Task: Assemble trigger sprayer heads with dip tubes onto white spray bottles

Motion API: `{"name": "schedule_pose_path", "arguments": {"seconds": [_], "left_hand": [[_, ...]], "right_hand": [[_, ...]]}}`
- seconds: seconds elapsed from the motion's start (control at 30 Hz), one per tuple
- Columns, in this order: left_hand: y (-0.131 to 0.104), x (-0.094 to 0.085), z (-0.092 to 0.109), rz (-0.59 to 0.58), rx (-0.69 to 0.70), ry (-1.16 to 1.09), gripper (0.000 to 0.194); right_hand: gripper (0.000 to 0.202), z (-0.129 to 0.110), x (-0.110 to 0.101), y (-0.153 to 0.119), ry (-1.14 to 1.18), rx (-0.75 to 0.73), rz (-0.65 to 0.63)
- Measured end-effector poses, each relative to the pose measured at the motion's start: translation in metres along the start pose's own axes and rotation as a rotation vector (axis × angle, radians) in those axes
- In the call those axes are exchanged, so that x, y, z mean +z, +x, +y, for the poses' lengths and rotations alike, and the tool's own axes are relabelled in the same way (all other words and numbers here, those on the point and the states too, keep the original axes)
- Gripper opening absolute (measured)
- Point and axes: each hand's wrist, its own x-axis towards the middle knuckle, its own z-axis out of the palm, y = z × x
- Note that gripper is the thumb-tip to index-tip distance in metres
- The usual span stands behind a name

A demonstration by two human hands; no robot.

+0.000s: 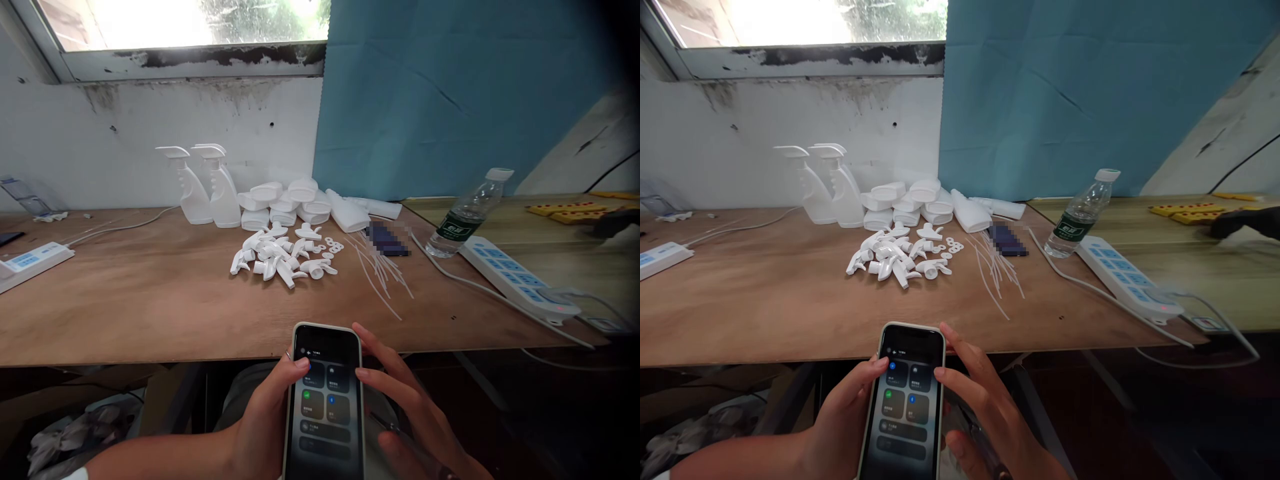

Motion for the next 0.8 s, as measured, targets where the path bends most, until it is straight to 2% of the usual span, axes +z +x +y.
{"name": "schedule_pose_path", "arguments": {"seconds": [0.17, 0.57, 0.8], "left_hand": [[0.0004, -0.0024, -0.0023, -0.061, -0.022, -0.032, 0.047], [0.0008, -0.0033, -0.0035, -0.051, -0.002, -0.058, 0.041], [0.0012, -0.0056, -0.0034, -0.112, -0.034, -0.083, 0.048]], "right_hand": [[0.039, 0.0, -0.0014, -0.0004, -0.006, 0.0, -0.007], [0.04, 0.0026, -0.0013, -0.0049, 0.003, 0.015, -0.037], [0.041, 0.0026, -0.0005, -0.0077, 0.005, 0.026, -0.045]]}}
